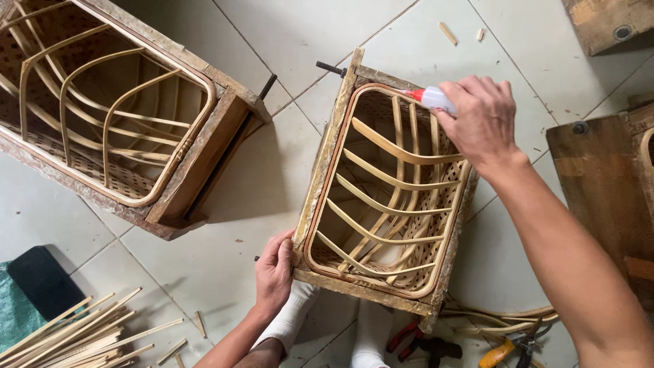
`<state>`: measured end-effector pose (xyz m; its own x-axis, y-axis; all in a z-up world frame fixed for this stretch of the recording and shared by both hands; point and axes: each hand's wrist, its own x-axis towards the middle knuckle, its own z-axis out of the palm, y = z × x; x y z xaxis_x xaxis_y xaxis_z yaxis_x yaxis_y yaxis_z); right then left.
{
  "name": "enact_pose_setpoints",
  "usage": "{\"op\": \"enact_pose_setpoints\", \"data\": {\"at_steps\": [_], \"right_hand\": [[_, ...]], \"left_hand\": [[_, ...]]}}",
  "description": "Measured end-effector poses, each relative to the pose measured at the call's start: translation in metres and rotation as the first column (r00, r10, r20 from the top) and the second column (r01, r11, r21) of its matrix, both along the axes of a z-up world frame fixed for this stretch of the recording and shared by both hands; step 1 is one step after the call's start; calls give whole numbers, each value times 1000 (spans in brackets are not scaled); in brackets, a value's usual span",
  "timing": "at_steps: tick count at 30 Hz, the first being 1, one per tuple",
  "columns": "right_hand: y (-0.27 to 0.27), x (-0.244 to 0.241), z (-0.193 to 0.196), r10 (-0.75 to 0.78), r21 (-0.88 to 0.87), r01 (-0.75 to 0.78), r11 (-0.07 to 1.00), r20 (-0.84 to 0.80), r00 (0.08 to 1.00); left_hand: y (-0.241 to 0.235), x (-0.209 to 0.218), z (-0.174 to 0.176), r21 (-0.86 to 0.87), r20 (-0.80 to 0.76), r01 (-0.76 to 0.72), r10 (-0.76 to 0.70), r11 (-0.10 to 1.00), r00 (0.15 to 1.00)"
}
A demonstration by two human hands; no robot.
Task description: The person inserts thin wooden strips into a rectangular basket frame, secures them with a hammer, and applies glue along the edges. The person uses pliers to adjust the strips and continues to reinforce the basket structure.
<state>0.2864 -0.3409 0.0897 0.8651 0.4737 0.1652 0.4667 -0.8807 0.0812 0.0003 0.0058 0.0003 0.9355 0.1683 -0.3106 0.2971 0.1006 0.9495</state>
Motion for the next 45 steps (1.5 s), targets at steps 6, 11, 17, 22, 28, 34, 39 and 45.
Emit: {"op": "enact_pose_setpoints", "data": {"at_steps": [6, 11, 17, 22, 28, 34, 39, 45], "right_hand": [[11, 6, 1, 54, -43, -51, 998, 55, 997], [-6, 0, 11, 20, -81, -15, 997, 66, 998], [-27, -17, 27, 11, -65, -5, 998, 90, 996], [-25, -18, 23, 11, -44, -9, 999, 61, 998], [-37, -20, 25, -1, -65, 6, 998, 83, 997], [-62, -36, 29, -58, -36, 60, 998, 66, 996], [-63, -38, 27, -38, -83, 48, 995, 119, 992], [-69, -38, 28, -12, -96, 24, 995, 127, 992]], "left_hand": [[0, 0, 0, 24, -34, -10, 11, 1000, 999], [1, 0, -2, 56, -17, -4, 5, 998, 1000], [1, 0, -2, 78, -35, -6, 8, 997, 999], [0, 0, 0, 96, -37, -4, 8, 995, 999], [1, 1, 1, 96, -42, 0, 4, 995, 999], [1, -3, -2, 88, -89, -4, 12, 996, 996], [0, 0, 0, 112, -70, -2, 10, 994, 997], [0, 0, 2, 81, -76, -6, 12, 997, 997]]}}
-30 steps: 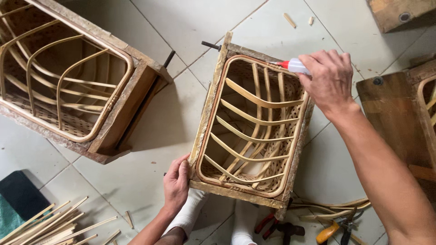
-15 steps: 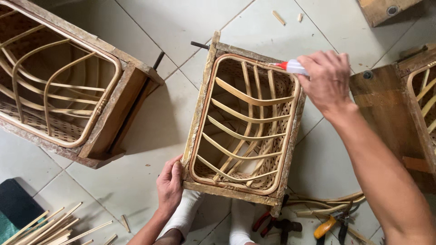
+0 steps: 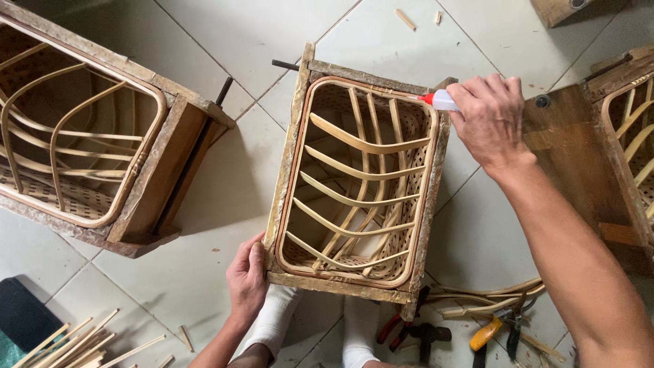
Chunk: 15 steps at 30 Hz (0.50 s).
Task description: The person inserts thin wooden strips into a rectangular basket frame, secures them with a hammer, and applies glue along the edges. The person uses pliers to adjust the strips and continues to reinforce the basket structure.
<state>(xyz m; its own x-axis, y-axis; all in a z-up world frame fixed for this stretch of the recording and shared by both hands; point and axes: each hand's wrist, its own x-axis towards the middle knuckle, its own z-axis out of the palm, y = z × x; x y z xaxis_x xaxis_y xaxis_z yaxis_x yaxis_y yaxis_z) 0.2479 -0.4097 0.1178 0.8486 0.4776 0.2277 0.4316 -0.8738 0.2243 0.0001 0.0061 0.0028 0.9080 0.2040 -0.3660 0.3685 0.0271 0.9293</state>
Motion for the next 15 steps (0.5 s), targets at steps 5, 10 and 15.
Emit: {"op": "enact_pose_setpoints", "data": {"at_steps": [5, 10, 15], "right_hand": [[-19, -7, -1, -32, -49, 32, 998, -12, 999], [-33, -25, 0, -124, 83, 129, 988, -59, 990], [-13, -101, -13, -106, 666, 718, 203, -714, 692]], "left_hand": [[0, -1, -2, 30, -21, -3, 4, 1000, 1000], [1, -1, -5, 44, 43, 8, -10, 999, 999], [1, -2, -7, 35, -29, -8, 9, 999, 1000]]}}
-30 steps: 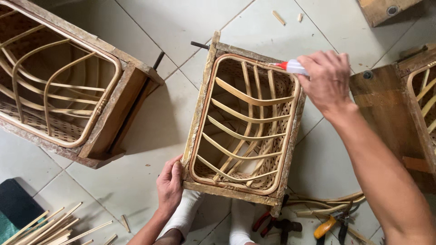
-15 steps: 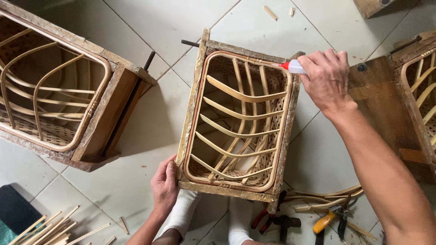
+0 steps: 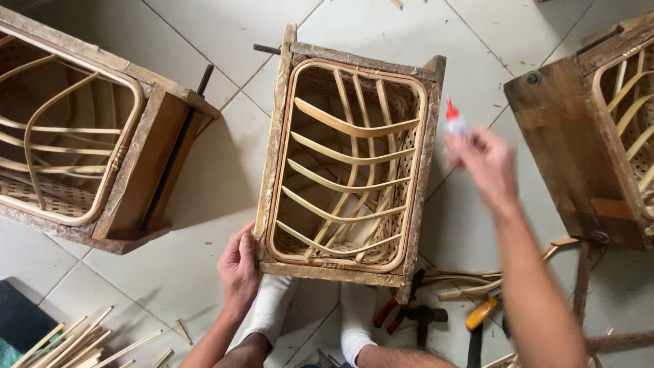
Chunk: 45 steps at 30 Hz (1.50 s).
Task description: The person inserts thin wooden strips into a rectangular basket frame, secures them with a hammer, and applies glue along the edges. The person uses pliers to adjust the strips and continues to reinforce the basket structure.
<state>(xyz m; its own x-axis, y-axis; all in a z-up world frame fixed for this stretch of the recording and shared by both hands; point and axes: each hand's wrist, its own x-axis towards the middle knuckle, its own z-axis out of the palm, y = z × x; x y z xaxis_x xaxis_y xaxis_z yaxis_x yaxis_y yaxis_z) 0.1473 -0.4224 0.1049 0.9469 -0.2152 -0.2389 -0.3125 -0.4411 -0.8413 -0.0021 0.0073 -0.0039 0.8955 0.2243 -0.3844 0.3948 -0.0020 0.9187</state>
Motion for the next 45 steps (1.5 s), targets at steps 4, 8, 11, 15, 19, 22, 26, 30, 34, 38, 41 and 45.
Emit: {"op": "enact_pose_setpoints", "data": {"at_steps": [4, 8, 11, 15, 19, 22, 26, 30, 34, 38, 41, 45], "right_hand": [[30, -42, -38, -190, 439, 245, 864, -165, 968], [32, -42, -51, -243, 436, 281, 855, -143, 960], [32, -29, -49, -275, 418, 317, 851, -160, 948], [35, -17, -47, -297, 390, 343, 855, -175, 939], [38, -23, -47, -317, 352, 353, 867, -157, 935], [42, -36, -43, -308, 370, 330, 868, -119, 944], [45, -46, -44, -299, 389, 322, 863, -121, 947], [42, -33, -44, -308, 315, 332, 889, -126, 943], [50, -47, -42, -313, 314, 323, 893, -81, 946], [65, -97, -36, -285, 308, 282, 909, -36, 958], [73, -123, -37, -342, 350, 356, 866, -104, 934], [74, -127, -36, -352, 318, 384, 867, -154, 923]], "left_hand": [[2, -1, 4, 74, 26, 30, -32, 997, 999], [1, 4, 9, 38, 22, 35, -35, 999, 999], [0, 3, 9, 45, 39, 35, -37, 998, 999], [2, 1, 4, 28, 32, 27, -28, 999, 999], [2, 0, 3, 17, 24, 15, -16, 1000, 1000], [1, 2, 3, 7, 55, 29, -29, 1000, 998], [2, 0, 4, 38, 54, 36, -38, 999, 998], [0, 3, 6, 23, 62, 29, -30, 999, 998], [1, 1, 4, 15, 26, 18, -19, 1000, 999], [0, -3, -3, -17, 9, -9, 9, 1000, 1000], [2, -2, -5, -15, 32, -5, 5, 1000, 999], [0, 0, -1, -4, 84, 8, -8, 1000, 996]]}}
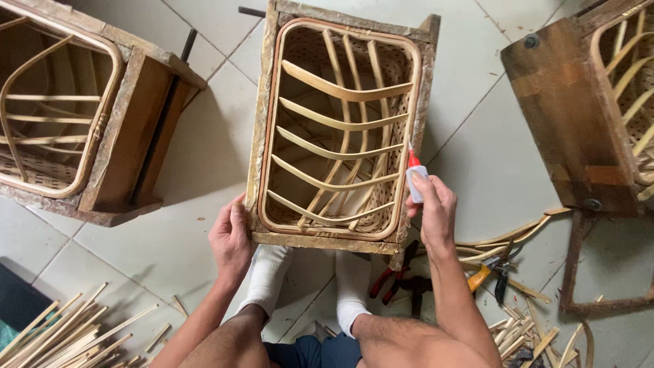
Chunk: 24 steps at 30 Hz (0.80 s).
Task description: The person inserts thin wooden strips into a rectangular basket frame, secures them with a hammer, and applies glue along the edges. The person uses pliers to adjust the strips and continues to reinforce the basket structure.
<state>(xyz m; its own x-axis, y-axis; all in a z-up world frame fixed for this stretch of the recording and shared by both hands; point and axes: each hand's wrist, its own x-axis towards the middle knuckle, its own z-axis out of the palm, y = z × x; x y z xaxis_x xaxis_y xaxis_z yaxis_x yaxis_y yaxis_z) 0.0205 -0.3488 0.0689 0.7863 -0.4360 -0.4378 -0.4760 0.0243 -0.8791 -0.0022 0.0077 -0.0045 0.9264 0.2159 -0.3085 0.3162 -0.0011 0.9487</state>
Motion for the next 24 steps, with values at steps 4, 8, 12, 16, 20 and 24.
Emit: {"op": "enact_pose_setpoints", "data": {"at_steps": [4, 8, 12, 16, 20, 24], "right_hand": [[5, 3, 5, -14, -45, 12, 999, -30, 999], [14, -16, 8, -33, -49, 30, 998, -62, 998], [23, -51, 6, -70, -54, 67, 996, -60, 996], [30, -95, 9, -51, -36, 49, 998, -86, 995], [30, -131, 18, -4, -52, -7, 999, -208, 978], [27, -156, 29, -15, -22, 10, 1000, -251, 968]], "left_hand": [[-1, 2, 1, 11, 9, -5, 5, 1000, 1000], [0, -1, -4, 6, 37, -30, 29, 1000, 999], [-1, -2, -2, 204, 199, -28, -14, 979, 980], [3, -2, 12, 485, 395, -19, -200, 874, 897], [2, -5, 31, 706, 524, -19, -504, 708, 687], [-4, -13, 41, 795, 472, 83, -699, 601, 538]]}}
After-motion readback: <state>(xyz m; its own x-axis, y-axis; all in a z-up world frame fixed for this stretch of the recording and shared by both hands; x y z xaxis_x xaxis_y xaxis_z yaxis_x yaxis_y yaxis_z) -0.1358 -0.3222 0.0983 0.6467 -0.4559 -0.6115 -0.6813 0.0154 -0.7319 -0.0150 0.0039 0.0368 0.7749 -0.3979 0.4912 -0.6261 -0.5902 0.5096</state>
